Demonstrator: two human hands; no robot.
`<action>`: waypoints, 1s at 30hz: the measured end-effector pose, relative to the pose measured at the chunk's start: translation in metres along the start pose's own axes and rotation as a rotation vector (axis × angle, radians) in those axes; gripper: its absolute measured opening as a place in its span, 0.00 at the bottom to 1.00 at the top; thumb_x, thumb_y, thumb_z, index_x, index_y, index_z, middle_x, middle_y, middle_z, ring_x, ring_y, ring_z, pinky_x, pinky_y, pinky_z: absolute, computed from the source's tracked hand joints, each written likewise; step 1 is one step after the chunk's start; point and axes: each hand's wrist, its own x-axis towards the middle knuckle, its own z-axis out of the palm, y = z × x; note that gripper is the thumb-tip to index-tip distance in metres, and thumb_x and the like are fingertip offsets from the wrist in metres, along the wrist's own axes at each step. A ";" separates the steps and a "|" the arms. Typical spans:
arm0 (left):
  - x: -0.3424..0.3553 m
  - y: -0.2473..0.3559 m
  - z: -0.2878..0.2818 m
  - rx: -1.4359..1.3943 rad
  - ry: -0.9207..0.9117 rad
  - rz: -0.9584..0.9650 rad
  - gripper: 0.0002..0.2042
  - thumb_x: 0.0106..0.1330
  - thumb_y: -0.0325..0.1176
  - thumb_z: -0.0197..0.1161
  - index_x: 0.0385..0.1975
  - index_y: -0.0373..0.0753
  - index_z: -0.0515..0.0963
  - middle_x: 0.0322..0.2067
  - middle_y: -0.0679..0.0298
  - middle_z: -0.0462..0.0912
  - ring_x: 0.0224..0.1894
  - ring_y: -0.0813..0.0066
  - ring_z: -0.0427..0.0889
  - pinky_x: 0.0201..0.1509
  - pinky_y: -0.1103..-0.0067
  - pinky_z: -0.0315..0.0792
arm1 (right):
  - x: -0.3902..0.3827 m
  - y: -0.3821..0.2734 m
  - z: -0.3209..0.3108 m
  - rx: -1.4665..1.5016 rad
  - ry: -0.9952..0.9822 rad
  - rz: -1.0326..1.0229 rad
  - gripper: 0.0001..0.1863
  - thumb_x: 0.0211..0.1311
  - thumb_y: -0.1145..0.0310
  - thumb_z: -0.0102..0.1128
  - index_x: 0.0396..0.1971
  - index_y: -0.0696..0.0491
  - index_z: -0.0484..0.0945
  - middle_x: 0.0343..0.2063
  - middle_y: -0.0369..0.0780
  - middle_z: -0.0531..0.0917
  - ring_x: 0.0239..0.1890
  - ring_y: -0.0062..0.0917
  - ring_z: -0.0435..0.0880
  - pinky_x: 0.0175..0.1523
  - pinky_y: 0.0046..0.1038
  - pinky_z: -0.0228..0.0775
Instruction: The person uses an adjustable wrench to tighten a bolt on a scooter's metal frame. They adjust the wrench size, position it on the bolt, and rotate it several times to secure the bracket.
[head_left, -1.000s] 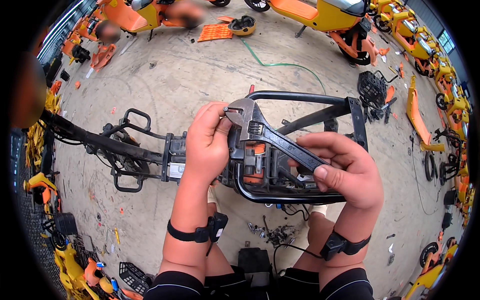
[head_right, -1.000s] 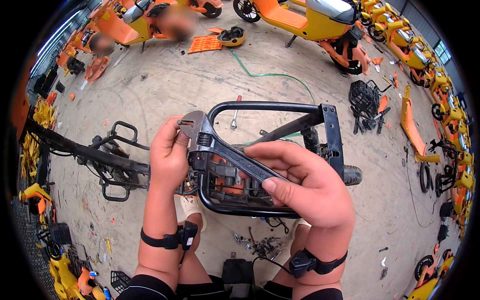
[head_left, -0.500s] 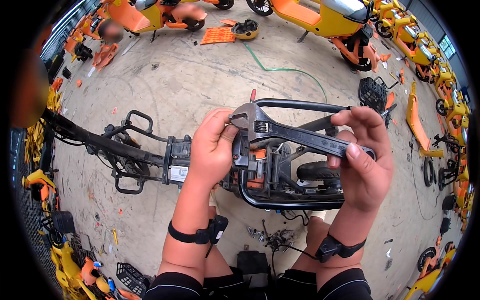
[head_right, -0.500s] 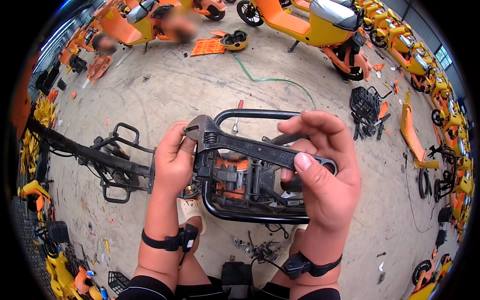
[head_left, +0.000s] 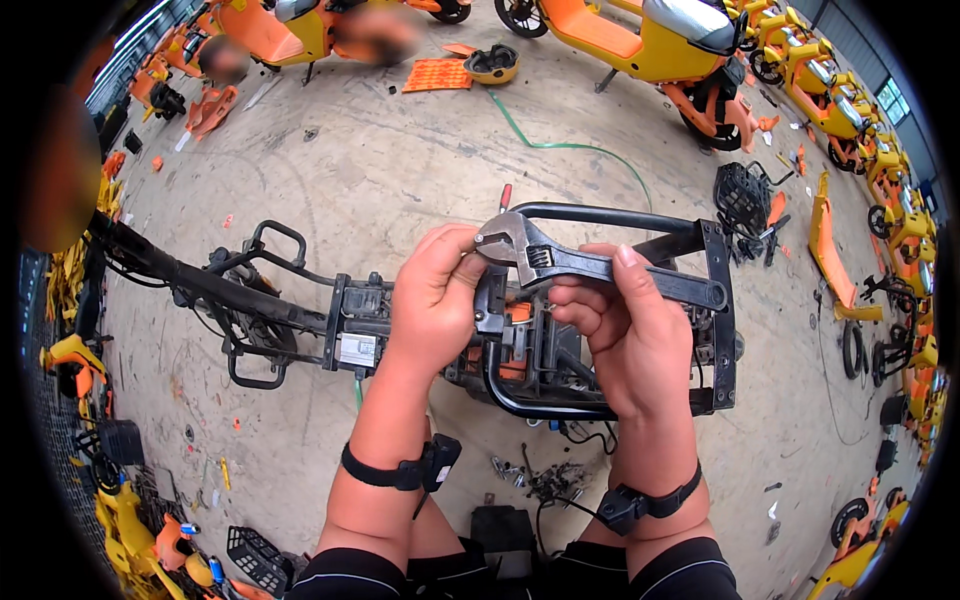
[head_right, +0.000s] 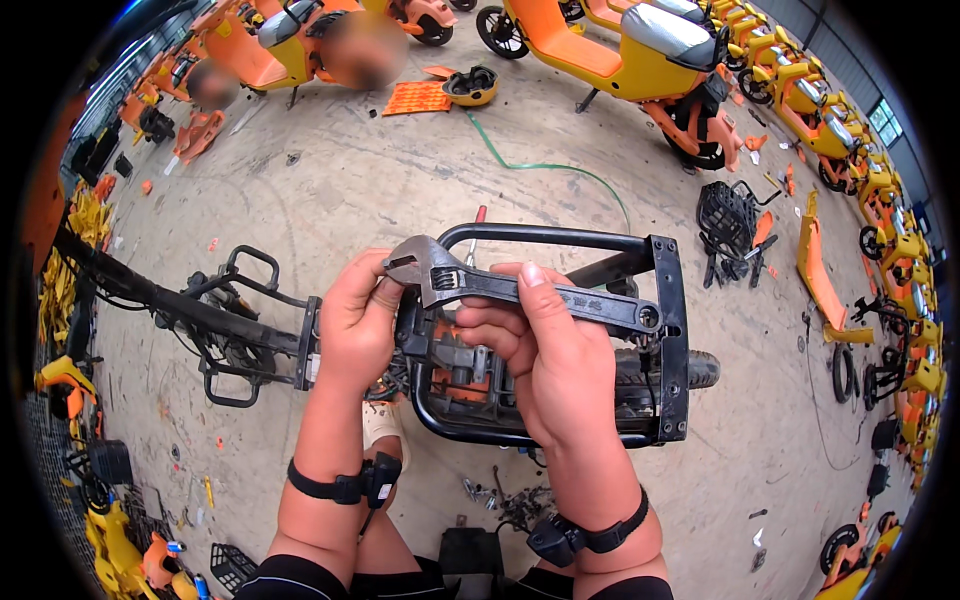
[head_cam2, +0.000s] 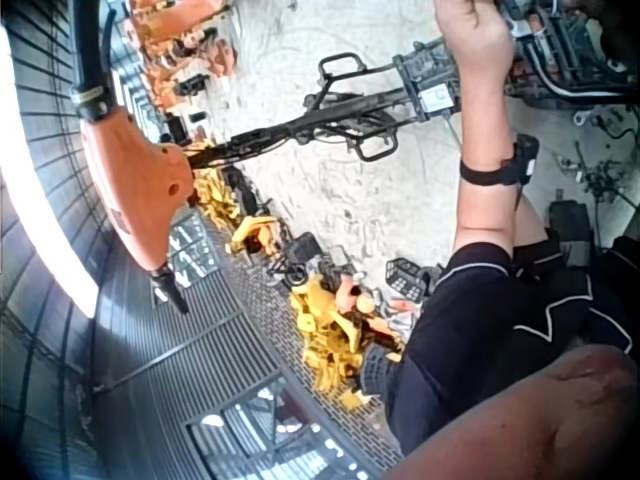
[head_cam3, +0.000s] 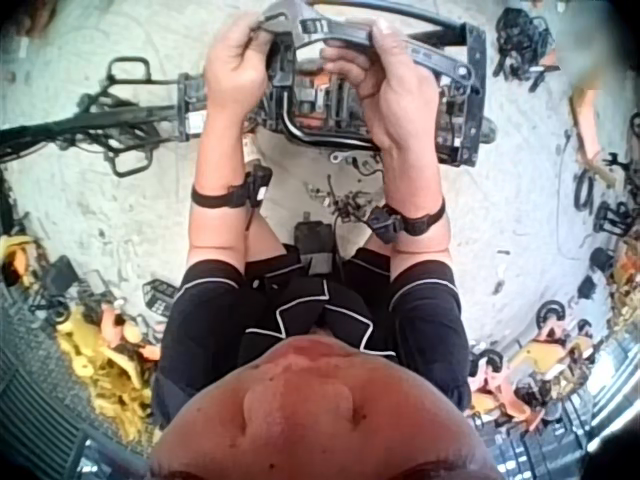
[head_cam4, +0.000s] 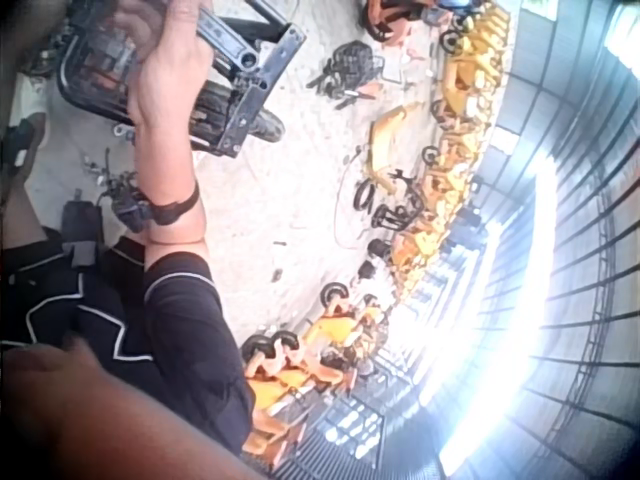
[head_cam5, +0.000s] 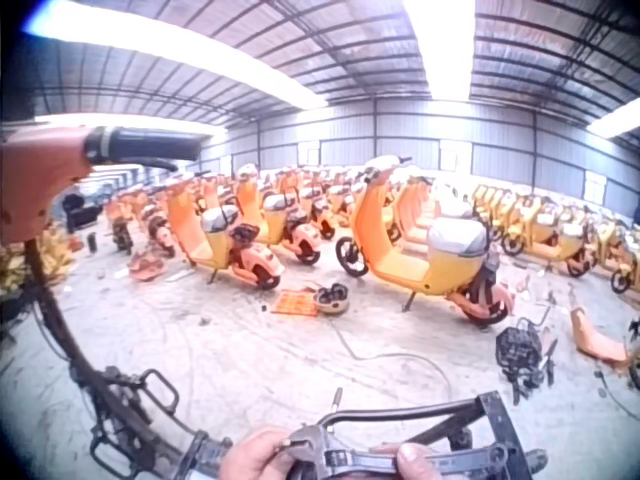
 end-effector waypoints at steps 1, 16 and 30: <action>0.000 0.000 0.000 -0.013 0.004 -0.019 0.07 0.74 0.24 0.57 0.47 0.30 0.80 0.44 0.62 0.83 0.46 0.75 0.79 0.53 0.79 0.72 | 0.000 0.001 0.000 0.004 0.003 -0.009 0.19 0.79 0.61 0.51 0.51 0.65 0.74 0.40 0.50 0.85 0.40 0.33 0.88 0.44 0.30 0.85; 0.004 0.003 -0.002 -0.056 0.047 -0.078 0.07 0.66 0.22 0.62 0.42 0.31 0.82 0.40 0.58 0.84 0.45 0.64 0.80 0.53 0.74 0.73 | 0.013 -0.003 0.005 -0.033 0.084 0.050 0.14 0.75 0.64 0.58 0.46 0.61 0.78 0.36 0.44 0.86 0.36 0.28 0.88 0.41 0.27 0.83; 0.002 0.002 -0.001 -0.074 0.082 -0.072 0.07 0.66 0.22 0.62 0.41 0.31 0.83 0.38 0.57 0.85 0.46 0.63 0.80 0.53 0.74 0.73 | 0.009 0.003 0.002 -0.021 0.034 0.053 0.16 0.76 0.63 0.56 0.52 0.60 0.74 0.36 0.43 0.84 0.34 0.26 0.87 0.40 0.28 0.84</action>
